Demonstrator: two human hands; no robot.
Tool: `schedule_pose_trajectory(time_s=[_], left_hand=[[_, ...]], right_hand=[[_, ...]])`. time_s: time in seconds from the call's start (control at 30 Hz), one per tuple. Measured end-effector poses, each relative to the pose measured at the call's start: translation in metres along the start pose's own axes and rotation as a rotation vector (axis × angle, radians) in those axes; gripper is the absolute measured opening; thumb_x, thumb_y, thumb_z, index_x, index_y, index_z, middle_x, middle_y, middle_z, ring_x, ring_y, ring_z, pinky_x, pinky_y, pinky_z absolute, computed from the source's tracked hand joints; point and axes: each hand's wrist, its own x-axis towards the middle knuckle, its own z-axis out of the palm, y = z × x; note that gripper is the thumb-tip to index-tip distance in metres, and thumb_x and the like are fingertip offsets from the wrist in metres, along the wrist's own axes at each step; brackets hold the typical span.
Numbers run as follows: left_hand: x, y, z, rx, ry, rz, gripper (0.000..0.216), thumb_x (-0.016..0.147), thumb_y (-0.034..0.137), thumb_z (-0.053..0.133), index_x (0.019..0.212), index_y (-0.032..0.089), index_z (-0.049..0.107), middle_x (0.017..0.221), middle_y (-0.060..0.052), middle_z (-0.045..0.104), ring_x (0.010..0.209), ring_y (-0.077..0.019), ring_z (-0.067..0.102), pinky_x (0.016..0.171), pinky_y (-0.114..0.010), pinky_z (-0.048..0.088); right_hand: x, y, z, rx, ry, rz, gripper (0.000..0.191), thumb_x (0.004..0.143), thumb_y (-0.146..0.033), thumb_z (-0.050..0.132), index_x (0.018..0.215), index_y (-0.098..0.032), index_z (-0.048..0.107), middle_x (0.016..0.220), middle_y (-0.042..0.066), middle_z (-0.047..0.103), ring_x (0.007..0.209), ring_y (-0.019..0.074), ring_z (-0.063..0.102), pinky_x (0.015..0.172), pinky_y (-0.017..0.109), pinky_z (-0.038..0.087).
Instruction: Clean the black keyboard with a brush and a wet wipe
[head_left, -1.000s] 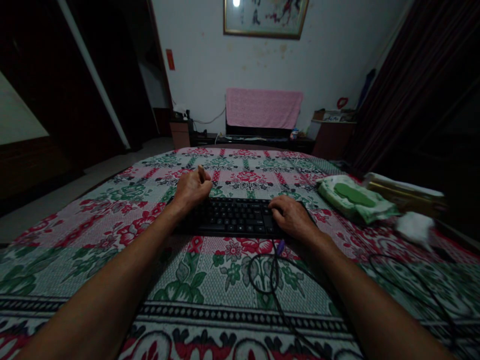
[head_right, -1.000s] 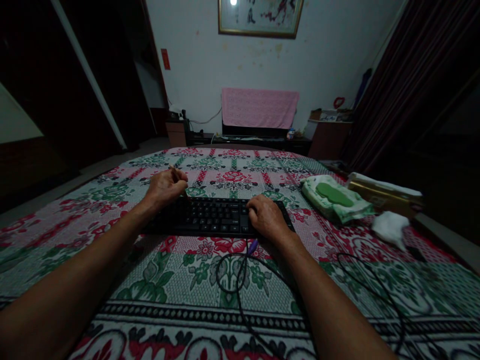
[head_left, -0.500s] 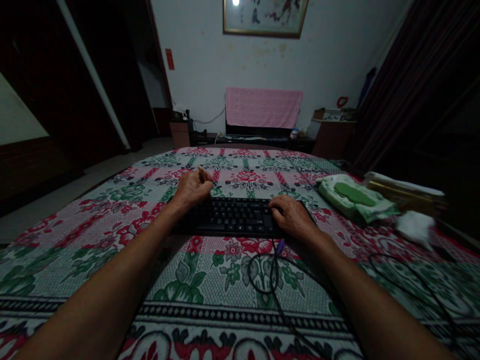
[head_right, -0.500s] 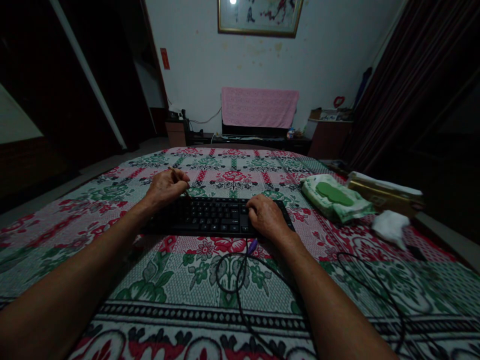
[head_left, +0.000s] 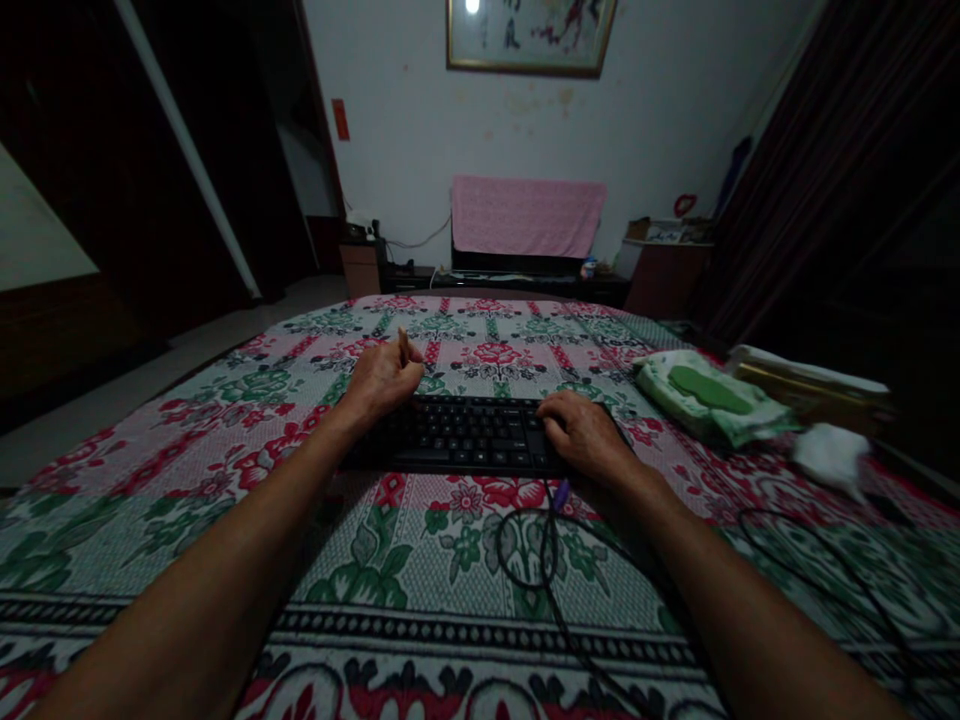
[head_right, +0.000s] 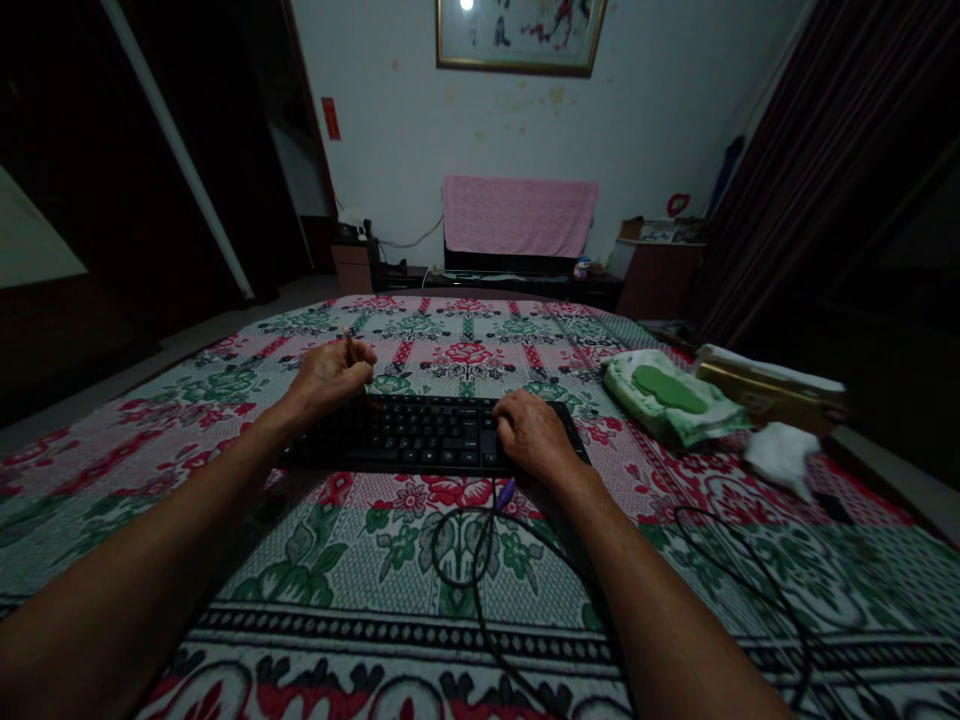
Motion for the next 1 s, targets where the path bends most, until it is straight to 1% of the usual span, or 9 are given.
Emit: schedule_pose_trajectory(time_s=[0.07,0.23,0.4,0.5,0.57,0.7,0.77,0.9,1.0], left_hand=[[-0.001,0.002,-0.002,-0.01,0.007,0.005,0.025,0.065,0.023,0.05,0.082,0.018,0.068,0.075,-0.004,0.07,0.075,-0.0216,0.064,0.071,-0.03,0.047],[-0.004,0.006,-0.001,-0.113,-0.103,0.035,0.024,0.063,0.022,0.05,0.08,0.019,0.067,0.073,-0.002,0.069,0.072,-0.0193,0.063,0.065,-0.027,0.047],[-0.003,0.002,0.001,-0.06,0.016,0.056,0.024,0.065,0.023,0.05,0.082,0.017,0.067,0.075,-0.005,0.07,0.074,-0.0209,0.064,0.07,-0.029,0.048],[-0.001,0.002,0.0,-0.181,-0.077,-0.01,0.025,0.064,0.022,0.05,0.081,0.017,0.066,0.071,-0.003,0.07,0.069,-0.0194,0.064,0.065,-0.027,0.049],[0.0,0.003,-0.002,-0.17,-0.116,-0.009,0.022,0.063,0.021,0.05,0.078,0.017,0.066,0.069,-0.003,0.069,0.067,-0.0193,0.063,0.063,-0.027,0.048],[-0.003,0.007,-0.008,-0.02,-0.012,0.025,0.019,0.064,0.022,0.051,0.073,0.018,0.067,0.069,-0.004,0.068,0.071,-0.0218,0.063,0.07,-0.03,0.047],[-0.003,0.007,-0.005,-0.078,0.015,0.006,0.019,0.064,0.022,0.052,0.076,0.018,0.067,0.071,-0.004,0.068,0.073,-0.0215,0.064,0.071,-0.03,0.047],[-0.003,0.005,0.013,-0.344,-0.093,-0.012,0.016,0.065,0.026,0.056,0.075,0.017,0.065,0.07,-0.003,0.069,0.069,-0.0189,0.064,0.065,-0.027,0.049],[-0.006,0.007,0.023,-0.442,-0.108,0.015,0.014,0.066,0.028,0.058,0.072,0.017,0.064,0.068,-0.003,0.068,0.068,-0.018,0.064,0.064,-0.026,0.05]], right_hand=[[0.0,0.0,0.0,0.0,0.001,0.001,0.02,0.081,-0.011,0.048,0.089,-0.017,0.065,0.098,0.008,0.065,0.096,0.0183,0.057,0.089,0.029,0.041],[0.0,0.0,0.0,-0.007,0.0,-0.003,0.02,0.081,-0.012,0.047,0.09,-0.017,0.064,0.098,0.008,0.064,0.096,0.0186,0.057,0.09,0.029,0.04],[-0.001,0.001,0.001,-0.001,0.001,0.0,0.019,0.081,-0.012,0.047,0.089,-0.018,0.064,0.097,0.007,0.064,0.096,0.018,0.057,0.09,0.028,0.04],[0.0,0.001,0.001,0.005,0.009,0.001,0.019,0.081,-0.012,0.048,0.089,-0.018,0.064,0.097,0.007,0.064,0.095,0.0181,0.057,0.09,0.029,0.04],[0.0,0.001,0.001,0.011,0.01,0.002,0.019,0.081,-0.013,0.048,0.088,-0.018,0.064,0.097,0.007,0.064,0.095,0.0181,0.057,0.09,0.029,0.04],[-0.001,0.002,0.002,0.012,0.011,-0.008,0.019,0.081,-0.013,0.047,0.089,-0.018,0.064,0.097,0.007,0.064,0.095,0.018,0.057,0.089,0.029,0.041],[-0.001,0.003,0.002,0.011,0.011,-0.013,0.02,0.081,-0.012,0.047,0.089,-0.018,0.064,0.097,0.007,0.064,0.096,0.0179,0.057,0.089,0.029,0.041],[0.001,0.002,0.002,-0.015,-0.01,0.028,0.02,0.081,-0.013,0.047,0.09,-0.017,0.065,0.095,0.007,0.065,0.095,0.0181,0.057,0.088,0.029,0.04],[0.004,-0.001,0.001,-0.043,-0.046,0.078,0.021,0.08,-0.015,0.048,0.091,-0.017,0.065,0.096,0.007,0.065,0.093,0.0182,0.058,0.087,0.028,0.041]])
